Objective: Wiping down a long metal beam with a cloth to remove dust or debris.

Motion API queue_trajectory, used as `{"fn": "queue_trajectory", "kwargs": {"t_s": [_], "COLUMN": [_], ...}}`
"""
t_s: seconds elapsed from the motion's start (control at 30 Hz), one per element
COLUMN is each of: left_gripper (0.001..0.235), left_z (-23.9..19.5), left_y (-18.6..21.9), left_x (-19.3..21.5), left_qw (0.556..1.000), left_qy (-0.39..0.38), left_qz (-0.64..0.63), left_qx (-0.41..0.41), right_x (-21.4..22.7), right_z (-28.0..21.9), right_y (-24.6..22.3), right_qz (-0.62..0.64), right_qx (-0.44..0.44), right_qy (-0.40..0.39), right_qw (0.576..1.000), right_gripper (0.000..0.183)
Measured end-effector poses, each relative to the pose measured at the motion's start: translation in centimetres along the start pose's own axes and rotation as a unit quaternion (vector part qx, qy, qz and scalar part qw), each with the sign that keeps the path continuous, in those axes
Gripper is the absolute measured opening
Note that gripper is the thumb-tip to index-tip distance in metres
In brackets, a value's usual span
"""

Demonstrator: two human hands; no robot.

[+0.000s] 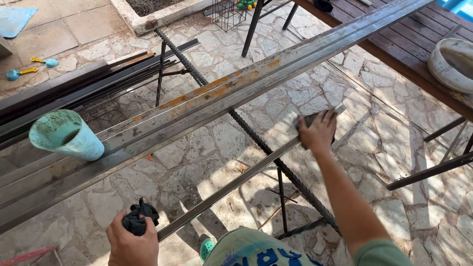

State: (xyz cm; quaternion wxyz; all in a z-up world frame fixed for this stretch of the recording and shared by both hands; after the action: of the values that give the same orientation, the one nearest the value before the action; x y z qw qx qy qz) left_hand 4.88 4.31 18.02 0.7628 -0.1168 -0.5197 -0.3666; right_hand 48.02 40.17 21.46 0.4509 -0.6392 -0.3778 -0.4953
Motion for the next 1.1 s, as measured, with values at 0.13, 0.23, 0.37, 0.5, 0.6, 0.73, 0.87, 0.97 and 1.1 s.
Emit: {"fn": "queue_trajectory", "kwargs": {"t_s": [0.13, 0.23, 0.37, 0.5, 0.6, 0.73, 0.87, 0.97, 1.1], "left_gripper": [0.042, 0.041, 0.042, 0.041, 0.044, 0.043, 0.043, 0.044, 0.043], "left_z": [0.0, 0.2, 0.1, 0.1, 0.6, 0.0, 0.4, 0.2, 0.3], "left_y": [-0.1, 0.3, 0.0, 0.4, 0.6, 0.6, 0.6, 0.6, 1.0], "left_x": [0.2, -0.4, -0.9, 0.0, 0.3, 0.6, 0.4, 0.8, 1.2], "left_qw": [0.999, 0.999, 1.000, 0.999, 0.999, 0.999, 0.999, 0.999, 0.999], "left_qy": [-0.022, -0.022, -0.018, -0.029, -0.036, -0.036, -0.052, -0.044, -0.038], "left_qz": [0.037, 0.026, 0.006, 0.020, -0.026, 0.012, -0.009, -0.021, -0.016], "left_qx": [-0.019, -0.018, -0.017, -0.009, -0.016, -0.023, -0.012, -0.014, -0.029], "right_x": [-1.7, -3.0, -3.5, 0.4, 0.3, -4.1, -3.9, -2.2, -1.8], "right_z": [1.5, -6.5, -12.4, -1.5, -1.0, -14.8, -17.0, -6.3, -4.9], "right_y": [-1.5, -6.8, -7.9, -0.9, -1.7, -8.8, -9.5, -3.9, -4.1], "right_qz": [-0.094, -0.128, -0.029, 0.015, -0.006, -0.039, 0.022, 0.002, -0.080], "right_qx": [-0.018, 0.029, 0.159, 0.024, -0.013, 0.100, 0.210, 0.078, 0.015], "right_qy": [-0.031, -0.038, -0.031, -0.013, -0.026, -0.047, -0.017, -0.026, -0.024], "right_qw": [0.995, 0.991, 0.986, 1.000, 1.000, 0.993, 0.977, 0.997, 0.996], "right_gripper": [0.114, 0.122, 0.102, 0.100, 0.111, 0.116, 0.103, 0.107, 0.111]}}
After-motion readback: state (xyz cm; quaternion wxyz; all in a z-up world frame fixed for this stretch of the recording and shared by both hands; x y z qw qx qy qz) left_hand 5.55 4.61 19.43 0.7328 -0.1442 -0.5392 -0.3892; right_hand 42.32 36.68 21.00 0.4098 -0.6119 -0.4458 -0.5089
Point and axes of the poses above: each hand's wrist, its own z-axis towards the middle knuckle, its own x-axis out of the back of the hand, y = z × x, the point moved 6 cm from there along z, towards the middle knuckle, and after that the axes turned 5 degrees about -x, right-handed, at the moved point
